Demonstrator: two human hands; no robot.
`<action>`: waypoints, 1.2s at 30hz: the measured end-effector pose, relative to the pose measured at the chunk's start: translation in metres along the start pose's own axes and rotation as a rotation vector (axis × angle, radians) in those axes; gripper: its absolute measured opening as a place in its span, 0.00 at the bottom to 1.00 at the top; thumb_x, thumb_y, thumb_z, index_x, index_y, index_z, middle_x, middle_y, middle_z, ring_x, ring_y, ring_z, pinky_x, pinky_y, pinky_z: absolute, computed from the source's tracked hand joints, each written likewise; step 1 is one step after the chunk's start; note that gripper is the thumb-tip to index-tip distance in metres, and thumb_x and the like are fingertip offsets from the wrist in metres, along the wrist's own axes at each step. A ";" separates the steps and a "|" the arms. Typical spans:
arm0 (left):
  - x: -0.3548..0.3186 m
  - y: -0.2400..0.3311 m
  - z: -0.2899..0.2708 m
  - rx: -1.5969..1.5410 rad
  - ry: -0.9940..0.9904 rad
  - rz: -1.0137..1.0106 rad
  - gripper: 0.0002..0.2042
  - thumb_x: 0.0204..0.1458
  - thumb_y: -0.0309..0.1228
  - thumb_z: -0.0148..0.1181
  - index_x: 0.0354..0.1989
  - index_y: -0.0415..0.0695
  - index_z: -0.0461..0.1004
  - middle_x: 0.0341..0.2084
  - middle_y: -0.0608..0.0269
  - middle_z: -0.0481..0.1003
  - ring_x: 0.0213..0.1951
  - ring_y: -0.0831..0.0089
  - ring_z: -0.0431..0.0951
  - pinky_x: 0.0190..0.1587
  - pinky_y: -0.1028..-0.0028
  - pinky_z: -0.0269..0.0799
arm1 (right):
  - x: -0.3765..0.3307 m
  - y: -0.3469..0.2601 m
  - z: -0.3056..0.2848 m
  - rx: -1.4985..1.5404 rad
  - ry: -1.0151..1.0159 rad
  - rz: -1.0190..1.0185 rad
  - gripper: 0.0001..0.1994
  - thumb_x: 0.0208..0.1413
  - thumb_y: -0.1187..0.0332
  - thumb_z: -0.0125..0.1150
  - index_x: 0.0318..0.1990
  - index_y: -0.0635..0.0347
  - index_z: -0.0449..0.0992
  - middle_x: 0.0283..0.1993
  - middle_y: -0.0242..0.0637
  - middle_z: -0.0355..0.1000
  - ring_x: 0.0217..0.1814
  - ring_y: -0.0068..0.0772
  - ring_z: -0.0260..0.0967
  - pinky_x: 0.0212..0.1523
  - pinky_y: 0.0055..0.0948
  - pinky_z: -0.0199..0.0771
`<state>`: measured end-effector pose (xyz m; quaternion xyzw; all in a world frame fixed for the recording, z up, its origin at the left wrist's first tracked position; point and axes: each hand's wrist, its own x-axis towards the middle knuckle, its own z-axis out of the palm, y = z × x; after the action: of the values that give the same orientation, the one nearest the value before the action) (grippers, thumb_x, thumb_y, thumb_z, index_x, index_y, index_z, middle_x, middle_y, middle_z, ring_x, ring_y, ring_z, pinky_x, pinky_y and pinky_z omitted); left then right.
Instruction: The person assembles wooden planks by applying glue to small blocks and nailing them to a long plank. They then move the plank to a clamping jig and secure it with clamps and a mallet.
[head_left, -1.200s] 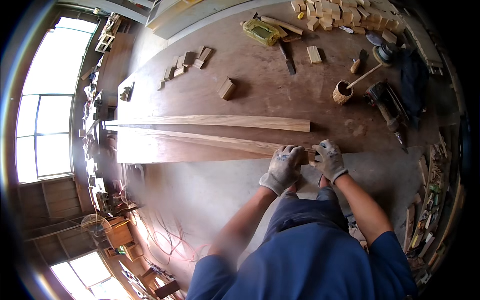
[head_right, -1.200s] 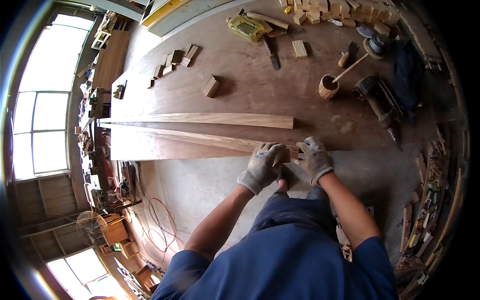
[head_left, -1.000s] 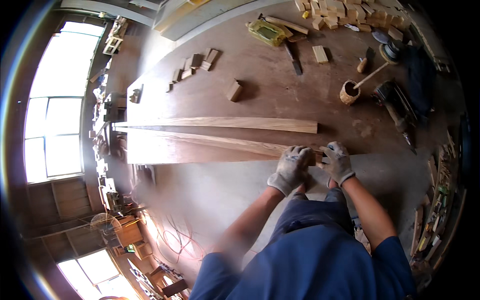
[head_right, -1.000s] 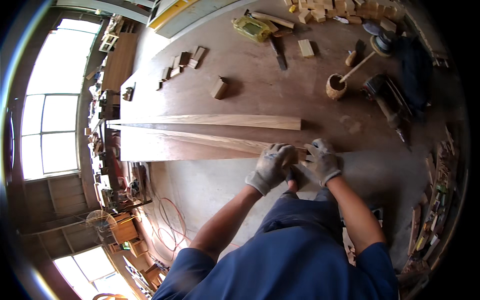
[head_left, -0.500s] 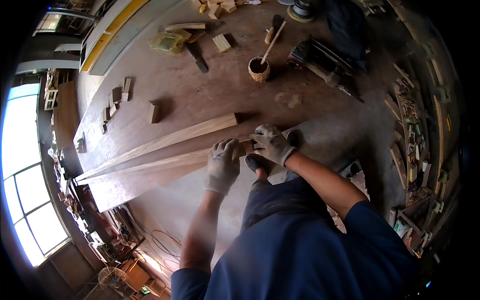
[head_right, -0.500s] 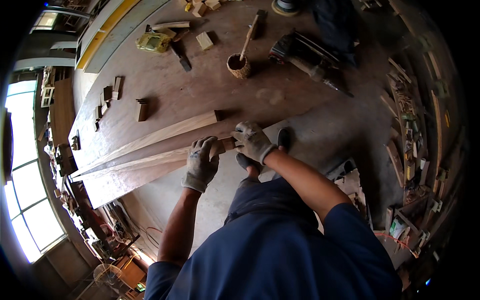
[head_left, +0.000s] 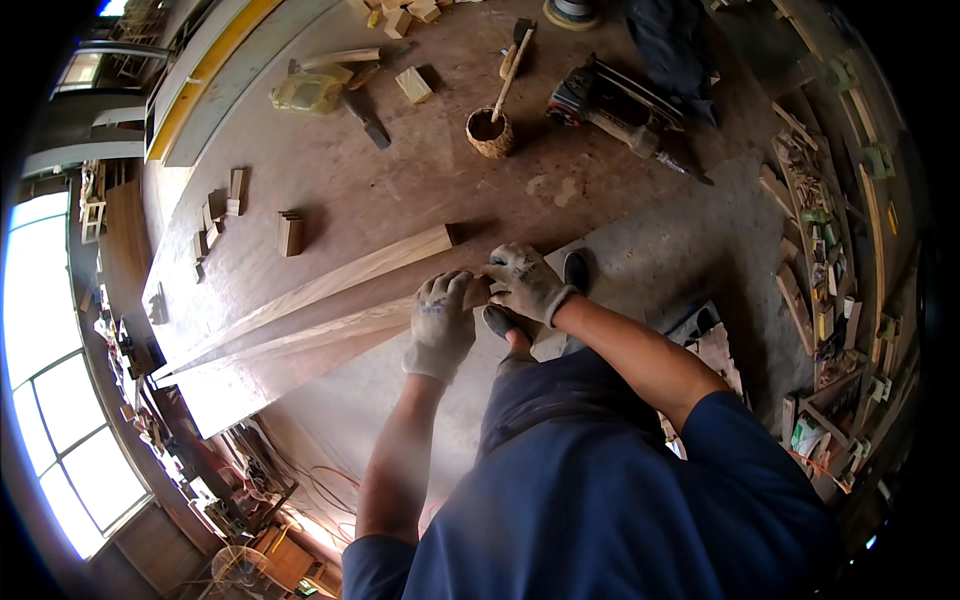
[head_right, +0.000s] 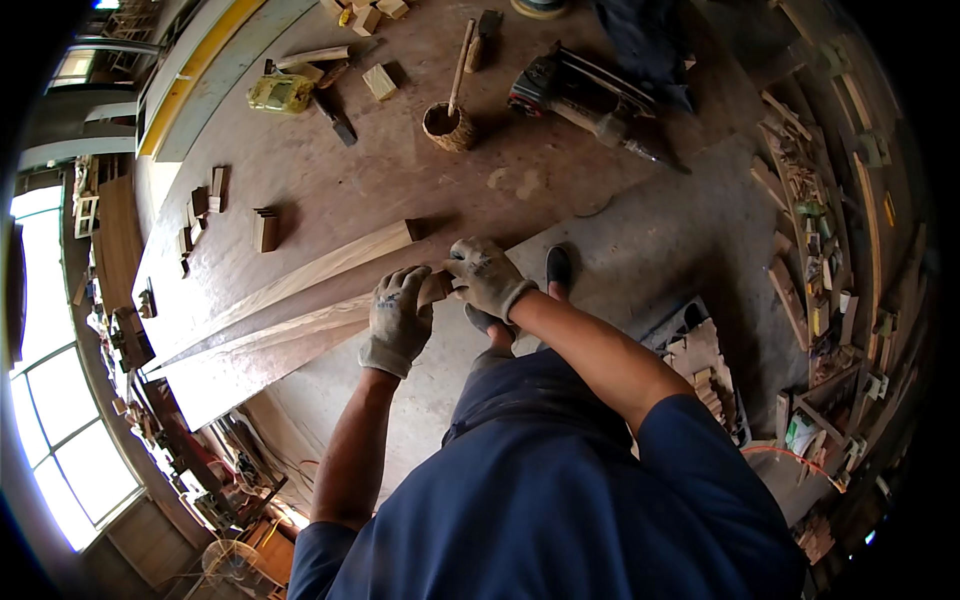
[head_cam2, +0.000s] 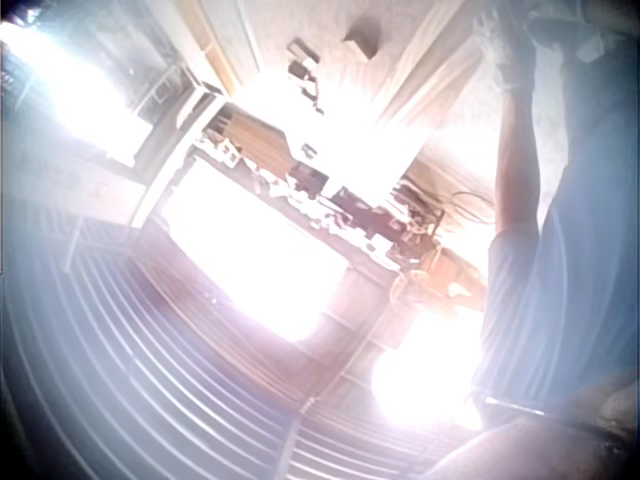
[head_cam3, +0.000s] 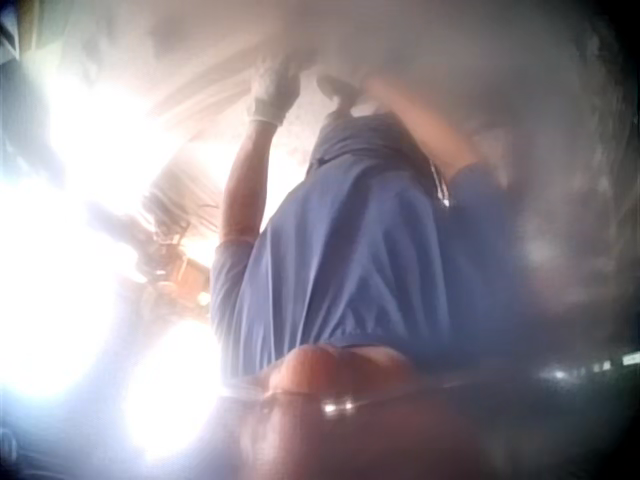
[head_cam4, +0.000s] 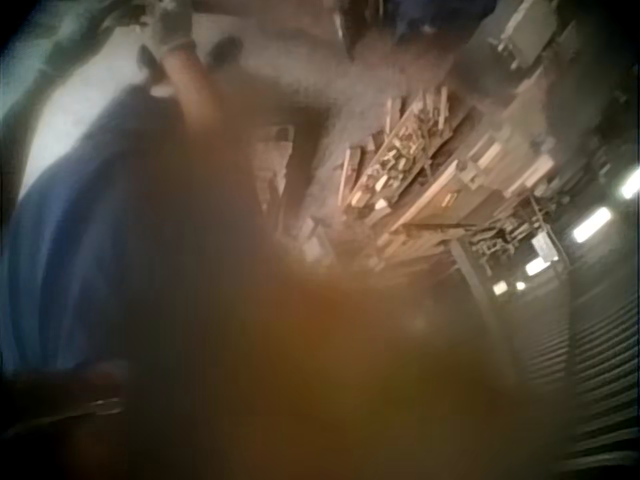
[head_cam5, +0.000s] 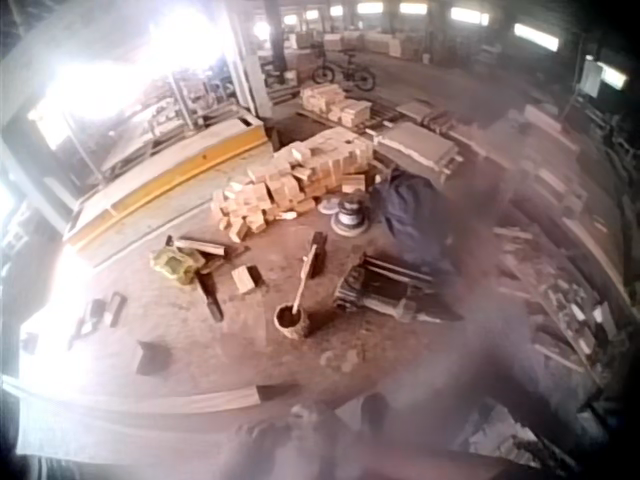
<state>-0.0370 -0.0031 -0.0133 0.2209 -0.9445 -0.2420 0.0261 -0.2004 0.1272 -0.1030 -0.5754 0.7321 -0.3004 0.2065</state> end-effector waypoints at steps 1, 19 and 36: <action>0.000 0.000 0.001 0.001 -0.004 -0.006 0.25 0.50 0.21 0.65 0.60 0.45 0.77 0.58 0.52 0.79 0.61 0.47 0.76 0.65 0.52 0.72 | 0.000 -0.001 -0.002 0.002 -0.016 0.012 0.24 0.49 0.57 0.77 0.55 0.50 0.84 0.54 0.40 0.75 0.60 0.51 0.70 0.65 0.48 0.69; 0.000 -0.007 0.001 -0.010 -0.070 -0.004 0.30 0.49 0.24 0.69 0.65 0.47 0.74 0.61 0.52 0.77 0.62 0.46 0.74 0.65 0.51 0.71 | 0.003 -0.005 -0.008 -0.006 -0.092 0.039 0.25 0.51 0.56 0.76 0.56 0.53 0.83 0.56 0.43 0.74 0.62 0.52 0.69 0.66 0.49 0.68; 0.012 -0.008 0.006 0.123 -0.099 0.052 0.22 0.49 0.31 0.72 0.54 0.46 0.79 0.51 0.54 0.79 0.55 0.49 0.76 0.58 0.53 0.74 | -0.012 -0.060 -0.035 0.481 -0.068 0.581 0.19 0.56 0.52 0.75 0.49 0.52 0.88 0.50 0.45 0.81 0.57 0.51 0.79 0.59 0.46 0.78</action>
<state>-0.0450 -0.0118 -0.0235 0.1853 -0.9630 -0.1934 -0.0279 -0.1768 0.1367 -0.0373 -0.2886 0.7659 -0.3735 0.4367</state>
